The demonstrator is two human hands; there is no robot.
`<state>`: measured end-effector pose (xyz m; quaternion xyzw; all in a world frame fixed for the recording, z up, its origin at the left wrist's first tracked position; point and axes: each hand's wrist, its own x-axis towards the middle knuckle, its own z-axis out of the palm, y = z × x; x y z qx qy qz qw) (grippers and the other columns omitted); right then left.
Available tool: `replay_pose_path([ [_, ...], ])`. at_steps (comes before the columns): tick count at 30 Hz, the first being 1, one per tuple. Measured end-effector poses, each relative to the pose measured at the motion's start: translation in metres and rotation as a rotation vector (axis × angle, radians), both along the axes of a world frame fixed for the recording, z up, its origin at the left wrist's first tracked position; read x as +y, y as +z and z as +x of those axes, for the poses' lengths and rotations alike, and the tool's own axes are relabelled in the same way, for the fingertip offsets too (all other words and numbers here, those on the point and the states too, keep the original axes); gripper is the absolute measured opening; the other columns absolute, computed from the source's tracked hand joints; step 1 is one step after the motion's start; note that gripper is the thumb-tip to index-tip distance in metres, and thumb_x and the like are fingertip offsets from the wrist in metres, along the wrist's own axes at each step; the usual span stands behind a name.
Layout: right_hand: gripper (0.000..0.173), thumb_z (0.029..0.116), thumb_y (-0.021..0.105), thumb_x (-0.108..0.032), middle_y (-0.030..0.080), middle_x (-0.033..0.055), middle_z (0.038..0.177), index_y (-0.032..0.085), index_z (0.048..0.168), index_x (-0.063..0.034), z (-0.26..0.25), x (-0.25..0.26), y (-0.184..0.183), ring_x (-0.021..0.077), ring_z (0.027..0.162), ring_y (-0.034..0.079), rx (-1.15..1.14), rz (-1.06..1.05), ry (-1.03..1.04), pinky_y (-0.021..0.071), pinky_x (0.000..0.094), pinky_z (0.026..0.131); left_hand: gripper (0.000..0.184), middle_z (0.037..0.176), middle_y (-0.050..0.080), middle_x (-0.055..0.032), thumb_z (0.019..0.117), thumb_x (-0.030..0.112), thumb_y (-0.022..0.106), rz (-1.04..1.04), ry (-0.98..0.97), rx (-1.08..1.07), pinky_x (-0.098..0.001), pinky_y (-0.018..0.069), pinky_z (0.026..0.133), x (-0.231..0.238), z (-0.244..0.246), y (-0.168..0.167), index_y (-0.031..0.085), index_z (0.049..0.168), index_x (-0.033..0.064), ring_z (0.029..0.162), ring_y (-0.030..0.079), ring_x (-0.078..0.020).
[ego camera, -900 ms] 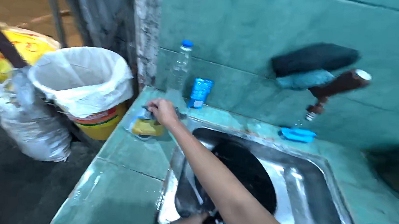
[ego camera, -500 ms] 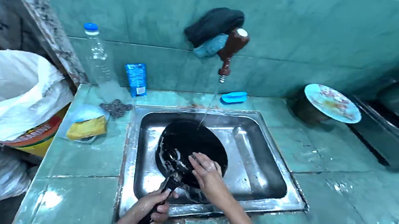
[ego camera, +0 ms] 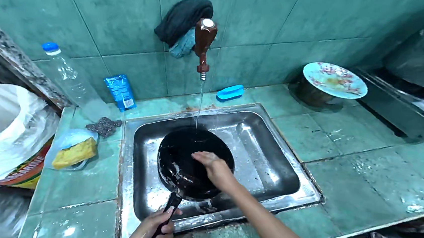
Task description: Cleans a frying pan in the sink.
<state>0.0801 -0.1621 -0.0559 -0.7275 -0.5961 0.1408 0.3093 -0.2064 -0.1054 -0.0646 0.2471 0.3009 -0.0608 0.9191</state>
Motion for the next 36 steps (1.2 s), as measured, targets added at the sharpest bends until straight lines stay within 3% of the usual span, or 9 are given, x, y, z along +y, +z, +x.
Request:
replay_pose_path([
  [2,0.036,0.1006,0.053,0.004,0.071,0.0088,0.126,0.074,0.125,-0.0113,0.008,0.002,0.017,0.0253,0.121,0.066,0.085,0.086,-0.076,0.0515,0.0455,0.107,0.035,0.063,0.046,0.0037,0.1110,0.033,0.037,-0.011,0.024,-0.005,-0.0183,0.0454,0.039,-0.001,0.000,0.001,0.053,0.131,0.0100,0.043,0.047,-0.0047],
  [5,0.035,0.0984,0.067,-0.007,0.071,0.0059,0.122,0.065,0.133,-0.0140,0.016,0.000,0.043,0.0196,0.104,0.070,0.395,-0.020,-0.151,0.0579,0.0448,0.092,0.034,0.064,0.046,0.0033,0.1104,0.033,0.039,-0.033,0.039,-0.034,-0.0184,0.0461,0.040,0.000,-0.001,0.001,0.053,0.132,0.0097,0.044,0.049,-0.0049],
  [8,0.025,0.0941,0.075,-0.011,0.073,0.0069,0.100,0.067,0.118,-0.0107,0.020,-0.001,0.052,0.0201,0.082,0.069,0.467,-0.079,-0.182,0.0586,0.0429,0.075,0.034,0.064,0.046,0.0037,0.1108,0.033,0.038,-0.040,0.028,-0.041,-0.0182,0.0458,0.040,0.001,0.000,0.000,0.053,0.132,0.0102,0.044,0.048,-0.0048],
  [15,0.006,0.0853,0.077,-0.018,0.069,0.0001,0.122,0.073,0.087,-0.0140,0.042,0.006,0.060,0.0229,0.133,0.053,0.112,0.058,0.014,0.0402,0.0517,0.113,0.034,0.064,0.045,0.0039,0.1110,0.031,0.037,-0.014,0.035,-0.015,-0.0178,0.0452,0.040,0.000,0.001,0.002,0.054,0.132,0.0100,0.044,0.048,-0.0042],
  [20,0.017,0.0902,0.072,-0.016,0.071,0.0024,0.100,0.067,0.105,-0.0088,0.043,0.025,0.066,0.0116,0.096,0.068,0.380,0.074,0.089,0.0569,0.0363,0.087,0.033,0.065,0.046,0.0040,0.1107,0.031,0.039,0.003,0.028,-0.037,-0.0184,0.0456,0.040,0.000,-0.001,-0.001,0.054,0.132,0.0111,0.044,0.048,-0.0046],
  [25,0.028,0.0997,0.065,-0.011,0.062,0.0134,0.136,0.068,0.127,-0.0077,0.033,0.033,0.035,0.0309,0.130,0.058,-0.040,-0.019,0.072,0.0486,0.0508,0.110,0.033,0.066,0.047,0.0031,0.1109,0.030,0.038,-0.017,0.035,-0.056,-0.0184,0.0466,0.040,0.001,-0.002,-0.002,0.054,0.132,0.0099,0.044,0.048,-0.0049],
  [27,0.030,0.1054,0.055,-0.013,0.061,0.0097,0.142,0.068,0.132,-0.0090,0.028,0.019,0.028,0.0267,0.134,0.056,-0.060,-0.073,0.132,0.0454,0.0487,0.114,0.034,0.067,0.047,0.0032,0.1110,0.030,0.037,-0.022,0.045,-0.065,-0.0182,0.0462,0.041,0.001,-0.002,-0.002,0.054,0.132,0.0098,0.044,0.048,-0.0046],
  [31,0.052,0.1118,0.032,-0.036,0.039,0.0018,0.165,0.046,0.156,-0.0122,0.024,0.004,0.005,0.0151,0.155,0.029,-0.028,-0.236,0.297,0.0169,0.0474,0.129,0.032,0.066,0.047,0.0034,0.1099,0.028,0.040,0.012,0.031,-0.049,-0.0181,0.0459,0.040,0.001,-0.001,-0.003,0.053,0.133,0.0100,0.045,0.048,-0.0047],
  [36,0.055,0.1131,0.023,-0.036,0.031,-0.0004,0.169,0.039,0.160,-0.0130,0.003,0.013,0.008,0.0116,0.158,0.017,-0.058,-0.301,0.550,0.0107,0.0410,0.131,0.029,0.069,0.047,0.0036,0.1098,0.029,0.043,0.129,-0.086,0.047,-0.0195,0.0452,0.041,0.002,-0.003,0.003,0.050,0.133,0.0128,0.046,0.047,-0.0055],
])
